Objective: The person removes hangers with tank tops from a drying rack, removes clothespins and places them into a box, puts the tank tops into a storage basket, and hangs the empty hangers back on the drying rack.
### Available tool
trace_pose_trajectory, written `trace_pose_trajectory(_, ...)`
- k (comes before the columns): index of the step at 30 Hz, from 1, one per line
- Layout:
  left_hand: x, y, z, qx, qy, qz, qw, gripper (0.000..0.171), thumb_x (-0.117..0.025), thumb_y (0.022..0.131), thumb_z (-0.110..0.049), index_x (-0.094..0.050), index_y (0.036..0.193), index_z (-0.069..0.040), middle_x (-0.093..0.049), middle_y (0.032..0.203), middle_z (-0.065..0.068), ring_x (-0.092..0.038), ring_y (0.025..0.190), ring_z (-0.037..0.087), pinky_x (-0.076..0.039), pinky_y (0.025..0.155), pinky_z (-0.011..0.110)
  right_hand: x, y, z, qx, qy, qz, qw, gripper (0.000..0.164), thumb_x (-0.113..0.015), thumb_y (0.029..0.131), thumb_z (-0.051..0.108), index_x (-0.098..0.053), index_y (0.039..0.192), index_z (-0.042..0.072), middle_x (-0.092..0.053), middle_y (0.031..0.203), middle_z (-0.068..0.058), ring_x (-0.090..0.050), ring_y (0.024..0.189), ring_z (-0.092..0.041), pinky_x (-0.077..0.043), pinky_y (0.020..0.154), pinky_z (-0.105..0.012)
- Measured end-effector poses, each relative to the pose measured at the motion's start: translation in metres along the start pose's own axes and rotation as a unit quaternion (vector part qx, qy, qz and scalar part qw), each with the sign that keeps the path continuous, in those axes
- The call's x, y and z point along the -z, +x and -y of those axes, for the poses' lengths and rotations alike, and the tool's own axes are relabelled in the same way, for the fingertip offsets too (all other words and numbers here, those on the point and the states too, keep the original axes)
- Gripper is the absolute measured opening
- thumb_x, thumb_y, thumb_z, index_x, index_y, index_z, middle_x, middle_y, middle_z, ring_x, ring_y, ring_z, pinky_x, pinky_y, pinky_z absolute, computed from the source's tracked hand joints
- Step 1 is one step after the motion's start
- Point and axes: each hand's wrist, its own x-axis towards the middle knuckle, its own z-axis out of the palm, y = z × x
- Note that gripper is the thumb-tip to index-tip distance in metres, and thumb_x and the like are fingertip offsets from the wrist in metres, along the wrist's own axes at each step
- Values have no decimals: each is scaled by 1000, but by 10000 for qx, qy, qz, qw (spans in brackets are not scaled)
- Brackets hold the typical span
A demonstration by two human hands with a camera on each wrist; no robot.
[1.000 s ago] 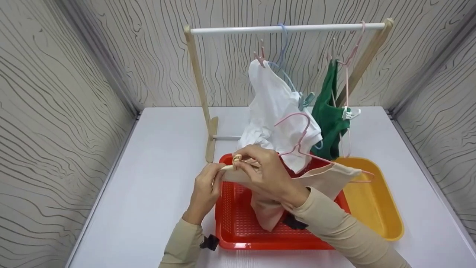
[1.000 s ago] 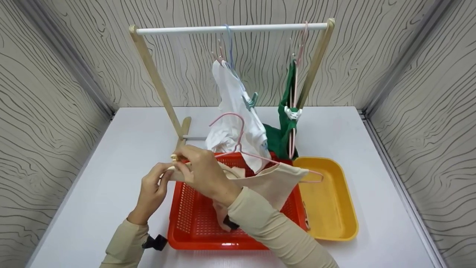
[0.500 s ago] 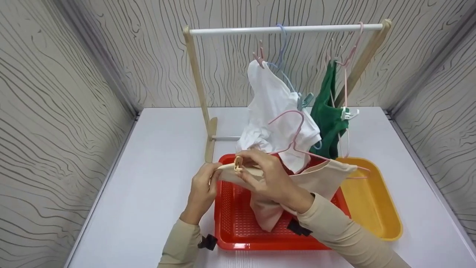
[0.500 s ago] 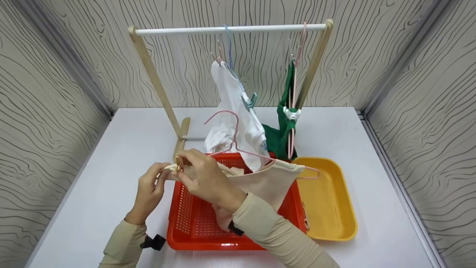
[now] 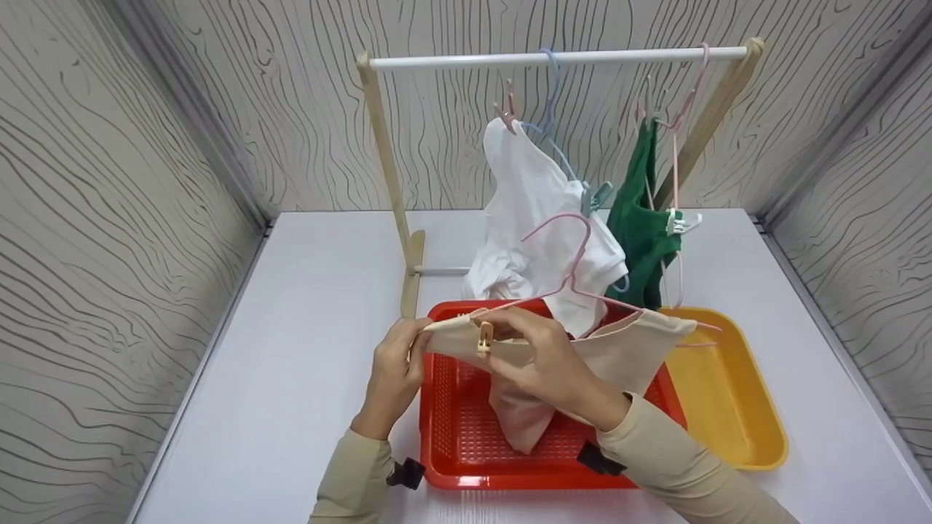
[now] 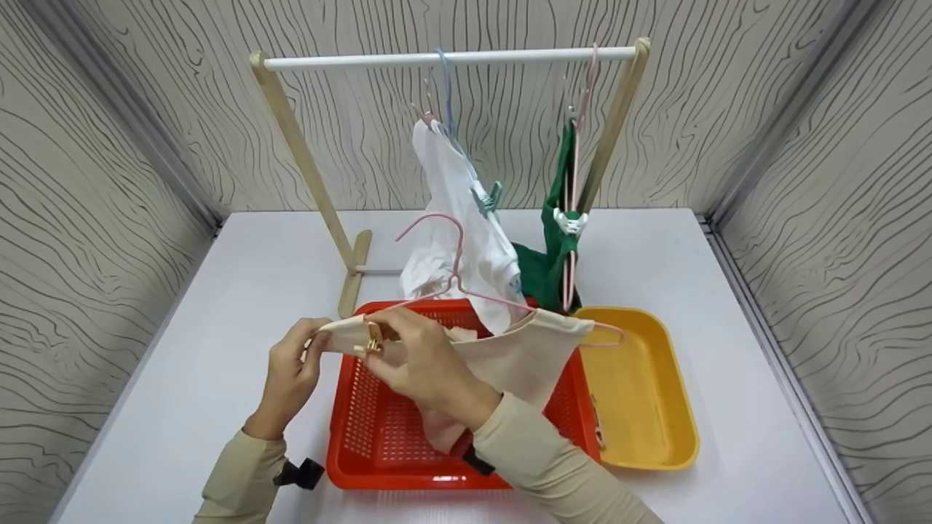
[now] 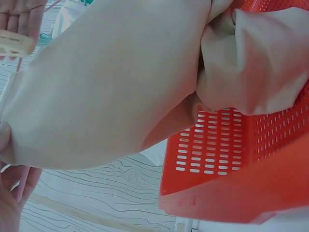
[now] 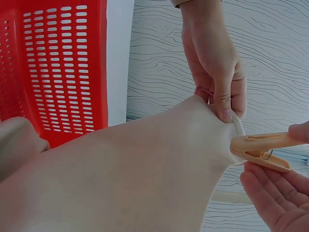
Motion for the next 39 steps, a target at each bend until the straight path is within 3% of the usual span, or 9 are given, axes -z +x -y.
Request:
trace_pose_trajectory(11,1,1,0,21,9,8,10000,13,-63,87,3,-63,99,-2,-65,88,7,-62,78,13,-56,69,27,11,-26,-12,-640,-220,30,9977,39,-74,80,3,-63,117,7,-70,106,-6,-68,94,-18,-59,84,-31)
trace_pose_trajectory(22,2,1,2,165,-101,93,9998,12,-61,89,0,-63,101,-3,-66,90,6,-62,79,13,-56,70,26,31,-47,-28,-442,-467,-457,9969,34,-78,75,2,-66,107,2,-73,96,-9,-70,84,-15,-59,77,-23)
trace_pose_trajectory(28,3,2,1,236,-78,92,9996,11,-61,90,-1,-63,100,-3,-66,88,6,-61,78,13,-56,69,26,42,-57,-32,-691,-382,-753,9940,35,-80,72,-1,-66,105,0,-72,90,-8,-67,85,-1,-56,77,-14)
trace_pose_trajectory(39,4,2,2,235,-44,-46,9997,11,-61,89,1,-63,99,-2,-65,86,7,-60,75,13,-54,66,26,65,-78,-39,-1832,-758,-877,9762,34,-79,74,2,-67,106,2,-71,91,-5,-60,85,10,-53,77,-10)
